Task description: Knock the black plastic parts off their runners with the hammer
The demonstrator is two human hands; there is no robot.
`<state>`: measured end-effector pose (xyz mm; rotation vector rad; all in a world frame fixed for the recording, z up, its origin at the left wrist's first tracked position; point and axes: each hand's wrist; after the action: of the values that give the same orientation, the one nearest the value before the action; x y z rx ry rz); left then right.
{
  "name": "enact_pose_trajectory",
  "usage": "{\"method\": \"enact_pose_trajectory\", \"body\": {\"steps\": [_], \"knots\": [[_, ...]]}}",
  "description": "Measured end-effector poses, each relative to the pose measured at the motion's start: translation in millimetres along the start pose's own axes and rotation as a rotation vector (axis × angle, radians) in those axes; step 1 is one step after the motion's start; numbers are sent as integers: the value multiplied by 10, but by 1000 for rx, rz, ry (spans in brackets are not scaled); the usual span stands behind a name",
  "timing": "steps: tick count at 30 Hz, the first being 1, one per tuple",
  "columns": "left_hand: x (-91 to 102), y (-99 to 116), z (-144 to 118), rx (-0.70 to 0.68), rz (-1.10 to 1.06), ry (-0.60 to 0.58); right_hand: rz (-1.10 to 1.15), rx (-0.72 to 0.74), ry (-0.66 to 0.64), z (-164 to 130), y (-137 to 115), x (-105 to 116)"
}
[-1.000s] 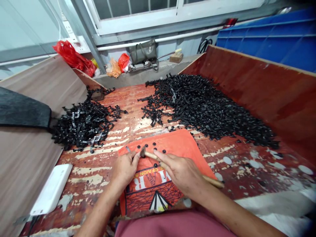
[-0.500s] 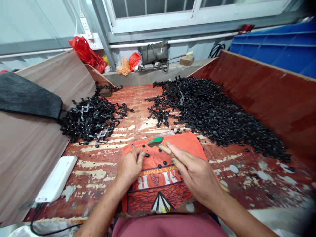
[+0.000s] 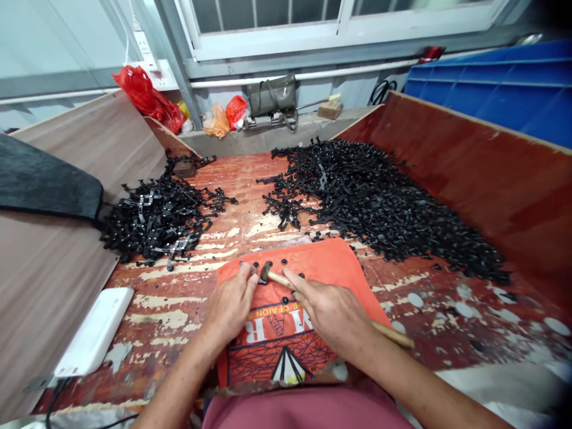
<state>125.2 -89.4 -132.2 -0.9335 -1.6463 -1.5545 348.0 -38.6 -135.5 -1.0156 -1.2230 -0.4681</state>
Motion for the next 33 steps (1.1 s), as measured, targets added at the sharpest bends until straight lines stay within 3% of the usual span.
{"method": "enact_pose_trajectory", "body": {"steps": [4, 6, 8, 12, 15, 18, 20, 24, 27, 33], "knots": [[155, -139, -26, -3, -124, 191, 226, -20, 51, 4, 68, 188], [233, -225, 10, 28, -165, 223, 272, -40, 76, -22, 116, 288], [289, -302, 71, 16, -272, 183, 273, -60, 88, -60, 162, 333], [363, -378, 197, 4, -443, -66, 283, -67, 50, -136, 223, 283], [474, -316, 234, -31, -114, -141, 297, -73, 21, -168, 247, 232], [608, -169, 215, -69, 438, -39, 278, -101, -8, -179, 258, 216], [641, -93, 199, -87, 577, -8, 260, -110, -17, -175, 254, 221], [503, -133, 236, -80, 323, -90, 239, -87, -13, -151, 226, 233], [337, -247, 305, -54, 136, -84, 207, -103, -15, -139, 219, 226], [208, -302, 377, -112, 79, -52, 177, -111, -22, -130, 233, 185]]}}
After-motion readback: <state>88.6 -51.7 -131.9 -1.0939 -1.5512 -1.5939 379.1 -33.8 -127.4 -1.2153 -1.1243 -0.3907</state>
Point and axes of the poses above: each hand's wrist, its own z-axis towards the middle knuckle, its own x-axis out of the back of the hand, y = z × x, and after that the axes turned 11 degrees about -x, right-handed
